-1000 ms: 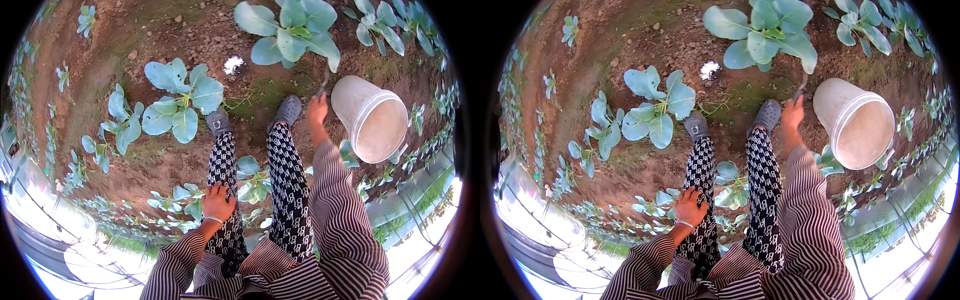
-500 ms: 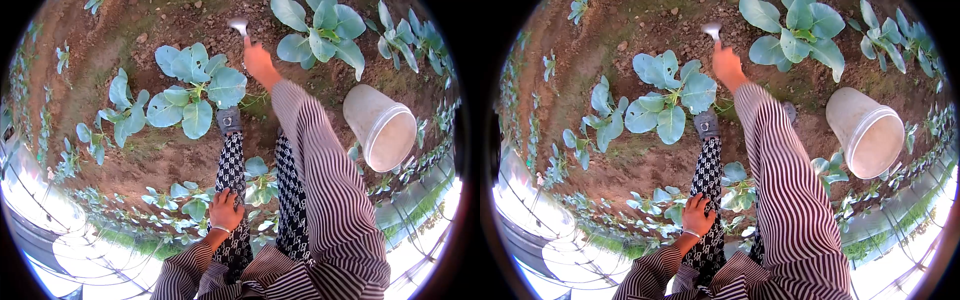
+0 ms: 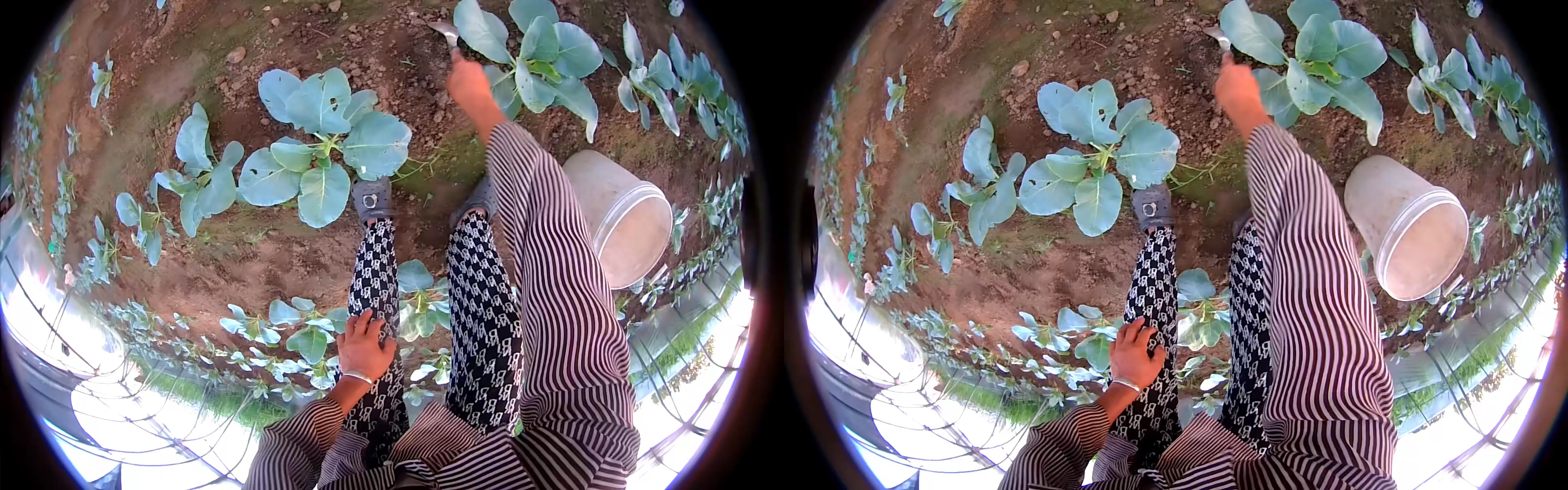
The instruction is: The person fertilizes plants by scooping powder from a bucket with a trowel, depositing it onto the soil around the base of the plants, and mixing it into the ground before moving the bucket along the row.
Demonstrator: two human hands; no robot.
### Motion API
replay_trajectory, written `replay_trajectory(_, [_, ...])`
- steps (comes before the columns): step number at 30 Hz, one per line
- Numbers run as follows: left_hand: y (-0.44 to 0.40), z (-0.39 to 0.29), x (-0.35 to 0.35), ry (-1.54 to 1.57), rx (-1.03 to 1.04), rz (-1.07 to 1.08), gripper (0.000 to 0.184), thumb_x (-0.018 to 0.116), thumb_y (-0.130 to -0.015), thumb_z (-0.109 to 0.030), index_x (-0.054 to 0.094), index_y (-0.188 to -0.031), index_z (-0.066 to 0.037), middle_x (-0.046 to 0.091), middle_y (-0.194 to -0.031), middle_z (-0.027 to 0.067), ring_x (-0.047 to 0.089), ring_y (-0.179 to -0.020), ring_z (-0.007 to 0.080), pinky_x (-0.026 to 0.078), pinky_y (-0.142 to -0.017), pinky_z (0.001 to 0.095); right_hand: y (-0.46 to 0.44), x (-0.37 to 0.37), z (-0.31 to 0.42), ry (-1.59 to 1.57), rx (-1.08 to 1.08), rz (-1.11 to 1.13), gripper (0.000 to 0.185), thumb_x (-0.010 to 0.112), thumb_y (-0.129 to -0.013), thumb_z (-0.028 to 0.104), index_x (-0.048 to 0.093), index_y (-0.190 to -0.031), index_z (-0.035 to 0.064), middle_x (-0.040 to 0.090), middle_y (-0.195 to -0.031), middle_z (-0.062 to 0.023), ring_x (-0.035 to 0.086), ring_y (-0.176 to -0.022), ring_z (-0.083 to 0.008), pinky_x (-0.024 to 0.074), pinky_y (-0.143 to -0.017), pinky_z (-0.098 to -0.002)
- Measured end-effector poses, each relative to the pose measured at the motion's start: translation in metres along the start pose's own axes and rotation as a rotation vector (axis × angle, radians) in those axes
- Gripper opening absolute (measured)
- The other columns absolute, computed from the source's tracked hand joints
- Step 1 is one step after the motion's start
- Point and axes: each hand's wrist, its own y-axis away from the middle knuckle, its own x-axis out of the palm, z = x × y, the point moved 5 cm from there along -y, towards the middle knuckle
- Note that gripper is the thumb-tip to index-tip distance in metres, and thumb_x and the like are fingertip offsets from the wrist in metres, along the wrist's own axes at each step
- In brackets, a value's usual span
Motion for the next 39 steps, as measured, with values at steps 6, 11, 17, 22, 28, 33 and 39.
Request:
replay_trajectory(6, [0.0,-0.004,-0.007,0.018,-0.014,-0.001,0.04,0.059,-0.077,-0.034,0.063,-0.111,-0.014,0.047,-0.134,0.0063,0.041,-0.123,0.0336,0.036,-0.096,0.0524,0.098,0.043,-0.014,0.194,-0.17,-0.01,0.062,0.052,-0.086,0.013,0.029,-0.143,0.0101,0.052,-0.106,-0.0303,0.062,-0.083,-0.0401,0.0512,-0.07,-0.0469])
replay_trajectory(11, [0.0,-0.003,-0.011,0.052,-0.008,-0.045,0.04,0.059,-0.076,-0.033,0.063,-0.11,-0.012,0.049,-0.132,0.0067,0.043,-0.122,0.0339,0.036,-0.095,0.0525,0.067,0.017,0.064,0.114,-0.373,-0.158,0.061,0.053,-0.084,0.014,0.034,-0.143,0.0171,0.054,-0.094,-0.0236,0.06,-0.08,-0.0391,0.0497,-0.068,-0.0474])
replay_trajectory(17, [0.001,0.005,-0.012,0.114,0.004,-0.054,0.041,0.06,-0.076,-0.034,0.063,-0.111,-0.014,0.05,-0.132,0.0073,0.045,-0.12,0.0341,0.034,-0.098,0.0524,0.003,0.069,0.191,0.282,-0.347,0.14,0.046,0.046,-0.091,0.018,0.042,-0.133,0.0021,0.058,-0.099,-0.023,0.063,-0.087,-0.0374,0.0527,-0.074,-0.0472])
replay_trajectory(22, [-0.002,0.004,-0.022,0.156,-0.042,-0.025,0.042,0.057,-0.079,-0.035,0.063,-0.114,-0.013,0.05,-0.133,0.0077,0.042,-0.124,0.0328,0.033,-0.1,0.0507,0.043,0.062,0.144,0.556,-0.544,0.25,0.049,0.048,-0.088,0.012,0.037,-0.133,-0.0053,0.057,-0.096,-0.0271,0.064,-0.084,-0.0378,0.0552,-0.068,-0.0448])
replay_trajectory(28, [-0.004,0.006,-0.034,0.167,-0.035,-0.087,0.038,0.061,-0.076,-0.031,0.063,-0.109,-0.014,0.052,-0.13,0.007,0.044,-0.123,0.0303,0.038,-0.096,0.0494,0.09,0.001,0.094,0.674,-0.489,0.224,0.055,0.047,-0.086,0.007,0.035,-0.14,0.0106,0.056,-0.098,-0.0265,0.064,-0.084,-0.0388,0.0552,-0.066,-0.0445])
replay_trajectory(33, [-0.007,0.009,-0.033,0.122,0.003,-0.047,0.037,0.062,-0.076,-0.032,0.063,-0.109,-0.014,0.052,-0.13,0.0067,0.045,-0.123,0.0308,0.038,-0.096,0.0493,-0.003,-0.033,0.121,0.367,-0.311,-0.033,0.04,0.042,-0.093,0.013,0.043,-0.133,0.0087,0.062,-0.093,-0.0225,0.064,-0.082,-0.0376,0.0532,-0.069,-0.0462])
replay_trajectory(39, [-0.008,0.013,-0.033,0.092,0.017,-0.009,0.039,0.058,-0.078,-0.034,0.062,-0.112,-0.014,0.049,-0.134,0.0069,0.042,-0.125,0.0296,0.035,-0.098,0.0486,0.026,0.032,0.067,0.316,-0.332,0.007,0.04,0.037,-0.095,0.015,0.04,-0.134,0.006,0.061,-0.092,-0.0258,0.063,-0.085,-0.0424,0.0531,-0.072,-0.0485])
